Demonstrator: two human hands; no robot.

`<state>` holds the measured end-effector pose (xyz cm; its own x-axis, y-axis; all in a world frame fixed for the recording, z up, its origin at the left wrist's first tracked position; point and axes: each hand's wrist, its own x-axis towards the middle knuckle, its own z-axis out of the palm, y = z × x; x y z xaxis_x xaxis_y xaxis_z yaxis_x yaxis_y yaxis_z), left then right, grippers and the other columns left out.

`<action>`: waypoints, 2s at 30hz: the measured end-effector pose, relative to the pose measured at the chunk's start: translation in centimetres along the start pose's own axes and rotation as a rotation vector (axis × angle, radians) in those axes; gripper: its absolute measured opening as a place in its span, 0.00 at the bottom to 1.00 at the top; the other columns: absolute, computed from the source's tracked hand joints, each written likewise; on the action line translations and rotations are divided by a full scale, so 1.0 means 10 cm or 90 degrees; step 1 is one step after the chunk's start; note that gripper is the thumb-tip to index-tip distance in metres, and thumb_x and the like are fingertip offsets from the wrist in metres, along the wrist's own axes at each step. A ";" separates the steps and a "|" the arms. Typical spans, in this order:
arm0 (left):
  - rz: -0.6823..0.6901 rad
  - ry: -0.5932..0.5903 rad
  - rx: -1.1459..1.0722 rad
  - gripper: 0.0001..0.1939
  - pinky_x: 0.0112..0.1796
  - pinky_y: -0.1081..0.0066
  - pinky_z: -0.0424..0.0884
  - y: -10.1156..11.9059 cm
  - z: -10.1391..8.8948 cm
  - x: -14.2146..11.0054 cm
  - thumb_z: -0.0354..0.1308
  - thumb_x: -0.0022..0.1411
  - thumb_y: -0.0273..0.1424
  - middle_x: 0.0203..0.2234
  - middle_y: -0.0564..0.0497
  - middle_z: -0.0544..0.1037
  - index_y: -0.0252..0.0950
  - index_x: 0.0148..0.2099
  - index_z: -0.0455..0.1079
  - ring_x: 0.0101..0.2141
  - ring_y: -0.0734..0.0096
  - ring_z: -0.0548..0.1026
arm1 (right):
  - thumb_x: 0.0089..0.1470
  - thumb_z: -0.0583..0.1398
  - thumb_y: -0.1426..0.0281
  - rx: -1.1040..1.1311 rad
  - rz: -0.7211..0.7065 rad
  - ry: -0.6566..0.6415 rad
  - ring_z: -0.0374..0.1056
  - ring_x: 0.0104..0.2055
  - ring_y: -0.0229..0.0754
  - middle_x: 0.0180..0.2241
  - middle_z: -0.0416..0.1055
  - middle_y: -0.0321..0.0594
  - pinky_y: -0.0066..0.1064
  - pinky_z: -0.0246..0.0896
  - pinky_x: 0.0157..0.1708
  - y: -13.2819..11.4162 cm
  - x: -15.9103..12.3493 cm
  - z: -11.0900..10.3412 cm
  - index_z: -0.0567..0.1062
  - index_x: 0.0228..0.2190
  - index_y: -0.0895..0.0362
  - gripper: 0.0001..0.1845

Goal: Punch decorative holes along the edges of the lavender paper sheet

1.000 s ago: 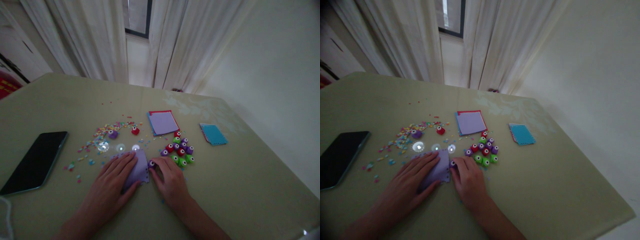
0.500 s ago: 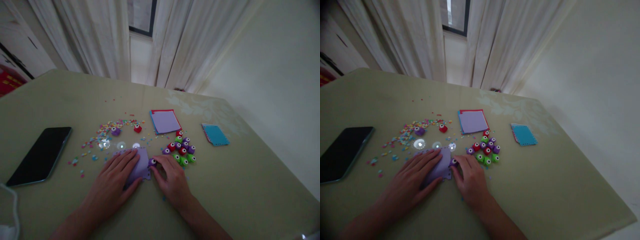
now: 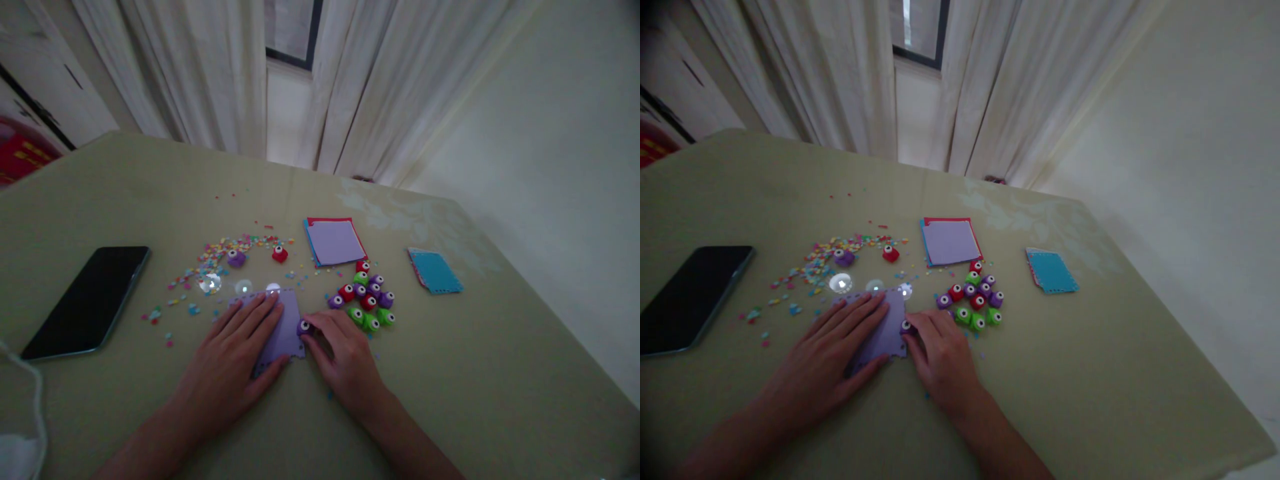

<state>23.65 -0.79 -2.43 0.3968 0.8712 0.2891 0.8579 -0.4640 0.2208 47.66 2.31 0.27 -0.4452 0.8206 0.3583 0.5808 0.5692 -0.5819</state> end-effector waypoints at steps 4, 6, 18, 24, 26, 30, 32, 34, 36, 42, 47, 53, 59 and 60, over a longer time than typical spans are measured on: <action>0.002 0.000 -0.007 0.40 0.70 0.48 0.56 0.01 0.00 0.00 0.56 0.73 0.50 0.74 0.46 0.62 0.40 0.79 0.54 0.71 0.49 0.64 | 0.70 0.62 0.73 0.013 -0.004 -0.009 0.76 0.49 0.49 0.48 0.81 0.46 0.43 0.74 0.52 -0.01 0.01 0.00 0.77 0.54 0.54 0.13; 0.011 -0.008 -0.017 0.39 0.71 0.48 0.54 0.00 -0.01 0.00 0.56 0.74 0.50 0.75 0.46 0.61 0.41 0.79 0.54 0.71 0.50 0.64 | 0.71 0.61 0.74 0.029 -0.008 -0.005 0.77 0.50 0.48 0.48 0.81 0.45 0.42 0.74 0.53 0.00 0.01 0.01 0.77 0.54 0.53 0.13; 0.026 -0.031 -0.047 0.39 0.73 0.49 0.50 0.00 -0.02 0.01 0.56 0.74 0.50 0.75 0.47 0.61 0.42 0.79 0.53 0.72 0.50 0.62 | 0.70 0.62 0.76 0.048 -0.018 -0.020 0.76 0.50 0.47 0.49 0.81 0.44 0.40 0.73 0.53 0.04 0.02 -0.02 0.78 0.54 0.53 0.14; 0.032 -0.021 -0.049 0.39 0.72 0.50 0.50 -0.01 -0.03 0.01 0.56 0.74 0.50 0.75 0.46 0.61 0.41 0.79 0.54 0.71 0.50 0.63 | 0.70 0.62 0.76 0.056 -0.020 -0.032 0.76 0.50 0.47 0.48 0.81 0.44 0.40 0.73 0.53 0.03 0.03 -0.05 0.78 0.53 0.53 0.14; 0.035 -0.024 -0.044 0.39 0.72 0.50 0.50 -0.01 -0.03 0.01 0.56 0.74 0.50 0.75 0.46 0.61 0.41 0.79 0.54 0.72 0.51 0.62 | 0.69 0.62 0.76 0.056 -0.018 -0.034 0.76 0.50 0.47 0.48 0.81 0.44 0.40 0.73 0.54 0.03 0.03 -0.06 0.79 0.53 0.53 0.13; 0.036 -0.031 -0.040 0.39 0.73 0.50 0.48 -0.02 -0.02 0.00 0.56 0.74 0.50 0.75 0.48 0.60 0.41 0.79 0.54 0.72 0.51 0.61 | 0.69 0.62 0.77 0.056 -0.023 -0.036 0.76 0.50 0.46 0.48 0.81 0.44 0.38 0.73 0.53 0.02 0.03 -0.07 0.79 0.53 0.55 0.14; 0.037 -0.031 -0.039 0.39 0.73 0.51 0.47 -0.02 -0.02 0.00 0.56 0.74 0.51 0.75 0.48 0.60 0.41 0.79 0.54 0.72 0.52 0.60 | 0.69 0.62 0.77 0.054 -0.025 -0.036 0.76 0.49 0.46 0.47 0.81 0.44 0.38 0.73 0.53 0.02 0.03 -0.07 0.79 0.53 0.55 0.14; 0.039 -0.031 -0.035 0.39 0.73 0.51 0.47 -0.03 -0.02 0.00 0.55 0.75 0.51 0.76 0.48 0.59 0.41 0.79 0.54 0.73 0.53 0.60 | 0.69 0.63 0.76 0.052 -0.023 -0.039 0.76 0.50 0.46 0.48 0.81 0.44 0.38 0.73 0.53 0.02 0.03 -0.07 0.79 0.53 0.54 0.14; 0.039 -0.033 -0.035 0.39 0.73 0.51 0.47 -0.03 -0.02 0.00 0.55 0.75 0.51 0.76 0.48 0.59 0.41 0.79 0.54 0.72 0.52 0.60 | 0.69 0.62 0.76 0.049 -0.021 -0.041 0.76 0.50 0.46 0.48 0.81 0.44 0.38 0.73 0.53 0.03 0.03 -0.07 0.79 0.53 0.54 0.14; 0.040 -0.033 -0.041 0.39 0.73 0.51 0.47 -0.03 -0.02 0.00 0.56 0.74 0.51 0.76 0.47 0.59 0.41 0.79 0.53 0.72 0.52 0.60 | 0.69 0.63 0.76 0.043 -0.022 -0.041 0.76 0.50 0.46 0.48 0.81 0.44 0.39 0.73 0.53 0.04 0.01 -0.07 0.79 0.53 0.53 0.14; 0.044 -0.035 -0.037 0.39 0.73 0.51 0.47 -0.04 -0.02 -0.01 0.56 0.74 0.51 0.76 0.47 0.59 0.40 0.79 0.54 0.73 0.52 0.60 | 0.69 0.63 0.75 0.036 -0.027 -0.041 0.76 0.50 0.47 0.48 0.80 0.45 0.40 0.74 0.52 0.03 0.02 -0.08 0.78 0.53 0.54 0.14; 0.041 -0.039 -0.046 0.39 0.72 0.50 0.48 -0.03 -0.04 0.02 0.56 0.74 0.50 0.76 0.47 0.59 0.41 0.79 0.53 0.73 0.52 0.60 | 0.68 0.61 0.79 0.045 -0.036 -0.001 0.76 0.50 0.46 0.47 0.81 0.44 0.39 0.74 0.53 0.03 0.05 -0.16 0.78 0.53 0.54 0.16; 0.014 0.024 -0.122 0.32 0.73 0.51 0.50 0.00 -0.12 0.08 0.56 0.77 0.40 0.74 0.46 0.64 0.40 0.77 0.55 0.72 0.57 0.62 | 0.68 0.58 0.80 0.037 -0.097 -0.010 0.76 0.52 0.46 0.51 0.80 0.45 0.40 0.74 0.54 0.05 0.04 -0.18 0.79 0.55 0.52 0.19; 0.003 0.044 -0.145 0.30 0.72 0.51 0.51 0.02 -0.15 0.10 0.55 0.77 0.38 0.73 0.46 0.65 0.41 0.76 0.57 0.71 0.57 0.63 | 0.68 0.58 0.79 0.031 -0.106 -0.012 0.76 0.52 0.47 0.51 0.80 0.45 0.40 0.73 0.54 0.05 0.04 -0.17 0.79 0.55 0.53 0.19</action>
<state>23.75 -0.27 -0.73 0.3701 0.8595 0.3525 0.7573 -0.4989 0.4214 48.92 3.02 1.38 -0.5458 0.7133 0.4397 0.4642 0.6943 -0.5500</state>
